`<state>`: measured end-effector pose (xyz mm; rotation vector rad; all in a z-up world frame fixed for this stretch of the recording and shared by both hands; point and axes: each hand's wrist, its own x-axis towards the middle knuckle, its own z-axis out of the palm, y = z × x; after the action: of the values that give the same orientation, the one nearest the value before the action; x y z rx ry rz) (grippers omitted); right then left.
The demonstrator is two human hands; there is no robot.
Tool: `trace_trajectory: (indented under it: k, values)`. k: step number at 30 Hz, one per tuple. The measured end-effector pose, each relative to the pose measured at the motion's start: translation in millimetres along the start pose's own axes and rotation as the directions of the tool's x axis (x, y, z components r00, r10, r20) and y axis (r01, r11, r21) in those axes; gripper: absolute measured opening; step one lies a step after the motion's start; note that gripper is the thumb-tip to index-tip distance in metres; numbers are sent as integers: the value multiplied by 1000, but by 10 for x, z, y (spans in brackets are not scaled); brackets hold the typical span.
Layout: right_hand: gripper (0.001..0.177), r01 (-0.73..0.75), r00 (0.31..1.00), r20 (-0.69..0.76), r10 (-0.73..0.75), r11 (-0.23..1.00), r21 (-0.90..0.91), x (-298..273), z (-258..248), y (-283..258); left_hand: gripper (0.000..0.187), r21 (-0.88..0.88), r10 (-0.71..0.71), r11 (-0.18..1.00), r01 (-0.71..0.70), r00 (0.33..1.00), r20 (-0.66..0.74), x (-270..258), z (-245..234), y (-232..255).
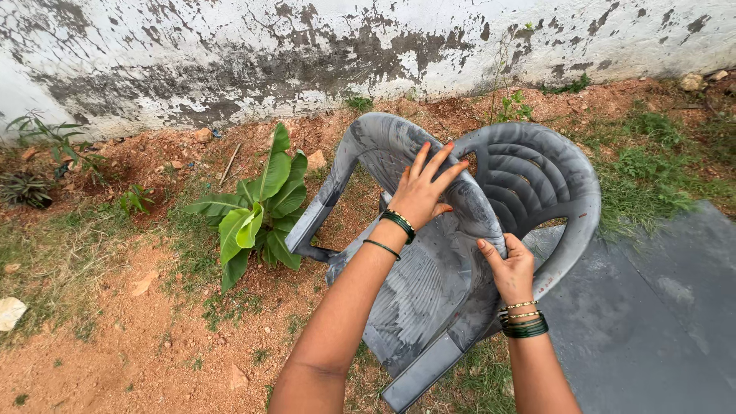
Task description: The person picks up a gray plastic chair by its seat and backrest, moves it several feet, and sets it down near a table.
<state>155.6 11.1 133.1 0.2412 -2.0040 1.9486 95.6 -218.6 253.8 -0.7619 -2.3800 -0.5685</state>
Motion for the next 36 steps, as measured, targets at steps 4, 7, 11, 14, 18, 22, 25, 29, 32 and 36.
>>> trace_trajectory:
  k: [4,7,11,14,18,22,25,29,32,36]
  values:
    - [18,27,998,52,-26,1000,-16,83,67,46,105,137,-104,986,95,992,65,-70,35,-19]
    - [18,23,997,74,-23,1000,-1,32,149,29,98,220,-124,970,106,990,73,-165,91,-107]
    - [22,52,995,86,-41,990,-132,25,236,-19,86,295,-181,942,159,982,48,-272,175,-196]
    - [22,118,989,106,-107,988,-103,8,348,-10,84,293,-266,931,220,956,128,-359,155,-236]
    - [27,186,979,116,-165,961,-203,-36,437,61,87,328,-323,907,265,936,137,-496,104,-268]
    - [36,123,987,131,-90,956,-266,-94,611,234,87,379,-418,865,329,890,181,-636,43,-347]
    - [35,127,986,135,-93,955,-268,-219,717,341,88,369,-432,866,337,876,213,-821,-32,-423]
    - [20,68,987,153,-55,994,-84,-308,671,371,89,322,-338,910,261,917,211,-941,-12,-453]
    - [20,60,990,131,-50,996,-68,-330,587,404,90,309,-322,917,253,926,199,-944,69,-369]
    - [21,29,999,43,-25,996,-89,-430,499,485,87,282,-236,943,178,954,186,-1004,35,-341]
